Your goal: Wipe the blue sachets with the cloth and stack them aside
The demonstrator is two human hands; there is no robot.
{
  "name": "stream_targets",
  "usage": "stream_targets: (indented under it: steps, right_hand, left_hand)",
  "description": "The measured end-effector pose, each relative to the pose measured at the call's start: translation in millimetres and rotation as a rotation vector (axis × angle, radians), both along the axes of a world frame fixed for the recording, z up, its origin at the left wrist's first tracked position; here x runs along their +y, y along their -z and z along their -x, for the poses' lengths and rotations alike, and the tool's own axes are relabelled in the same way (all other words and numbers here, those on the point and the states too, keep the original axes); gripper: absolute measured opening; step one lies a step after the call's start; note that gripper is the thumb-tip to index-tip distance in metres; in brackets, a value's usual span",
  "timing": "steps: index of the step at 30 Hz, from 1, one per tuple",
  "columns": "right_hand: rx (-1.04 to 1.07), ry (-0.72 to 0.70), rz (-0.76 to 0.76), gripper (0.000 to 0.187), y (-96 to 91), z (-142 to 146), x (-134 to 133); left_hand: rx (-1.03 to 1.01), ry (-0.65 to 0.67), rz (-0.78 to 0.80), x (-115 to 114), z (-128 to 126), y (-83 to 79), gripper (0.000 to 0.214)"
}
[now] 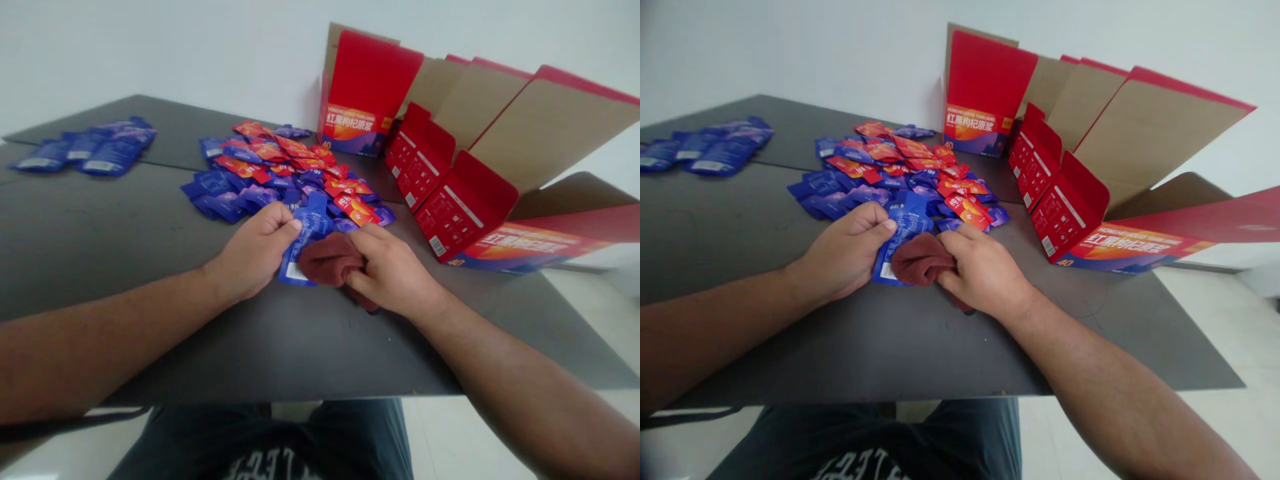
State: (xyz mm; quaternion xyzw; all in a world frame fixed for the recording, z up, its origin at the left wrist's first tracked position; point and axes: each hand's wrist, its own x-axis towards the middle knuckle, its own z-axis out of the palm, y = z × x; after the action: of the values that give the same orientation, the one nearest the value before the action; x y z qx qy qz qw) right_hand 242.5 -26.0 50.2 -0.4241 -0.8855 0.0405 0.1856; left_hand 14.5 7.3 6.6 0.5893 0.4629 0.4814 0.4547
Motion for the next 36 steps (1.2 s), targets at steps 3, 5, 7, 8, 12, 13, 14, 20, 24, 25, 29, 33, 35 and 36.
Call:
stream_targets:
  steps: [3, 5, 7, 8, 12, 13, 14, 20, 24, 25, 29, 33, 35, 36]
  right_hand:
    - [-0.033, -0.093, 0.037, 0.016, 0.7, 3, -3]
    - [-0.050, -0.148, 0.062, 0.019, 0.9, 4, -4]
    - [-0.024, -0.060, 0.027, 0.015, 1.4, 2, -2]
    - [-0.001, 0.015, -0.009, 0.012, 1.7, 1, -1]
    - [-0.001, 0.032, -0.024, 0.012, 2.6, 2, -1]
    - [-0.022, -0.022, 0.003, 0.013, 2.4, 3, -2]
    - [-0.039, -0.065, 0.024, 0.015, 2.0, 4, -3]
    - [0.030, 0.076, -0.063, 0.014, -0.9, -6, 7]
    - [0.053, 0.060, -0.089, 0.014, -0.6, -8, 10]
    - [0.066, 0.054, -0.093, 0.014, -0.3, -6, 8]
    - [0.033, -0.039, -0.026, 0.010, 0.7, 6, -3]
    - [-0.011, -0.066, -0.008, 0.010, 1.9, 6, -4]
    - [0.039, 0.008, -0.055, 0.011, 2.9, 3, -2]
    - [0.058, 0.028, -0.063, 0.012, 3.2, 2, -1]
  left_hand:
    - [0.065, -0.039, -0.045, -1, 0, -2.5, 0.021]
    - [0.103, -0.037, -0.068, -3, -1, -4.1, 0.021]
    - [0.122, -0.039, -0.081, -4, -1, -4.6, 0.020]
    - [0.127, -0.040, -0.082, -4, -1, -4.4, 0.021]
    - [0.146, -0.015, -0.090, -5, -2, -5.5, 0.023]
    - [0.162, -0.002, -0.100, -5, -1, -7.0, 0.023]
    - [0.186, 0.012, -0.114, -5, -1, -9.1, 0.024]
    - [0.302, 0.026, -0.193, -4, 4, -15.8, 0.022]
    - [0.211, 0.083, -0.145, -2, 2, -7.9, 0.023]
    - [0.187, 0.091, -0.133, -2, 1, -6.3, 0.023]
    - [0.156, 0.087, -0.115, -3, 0, -5.3, 0.023]
    - [0.126, 0.091, -0.111, -4, 0, -5.2, 0.023]
    - [0.086, 0.087, -0.109, -3, 0, -3.6, 0.022]
    - [0.072, 0.085, -0.108, -3, 0, -2.8, 0.022]
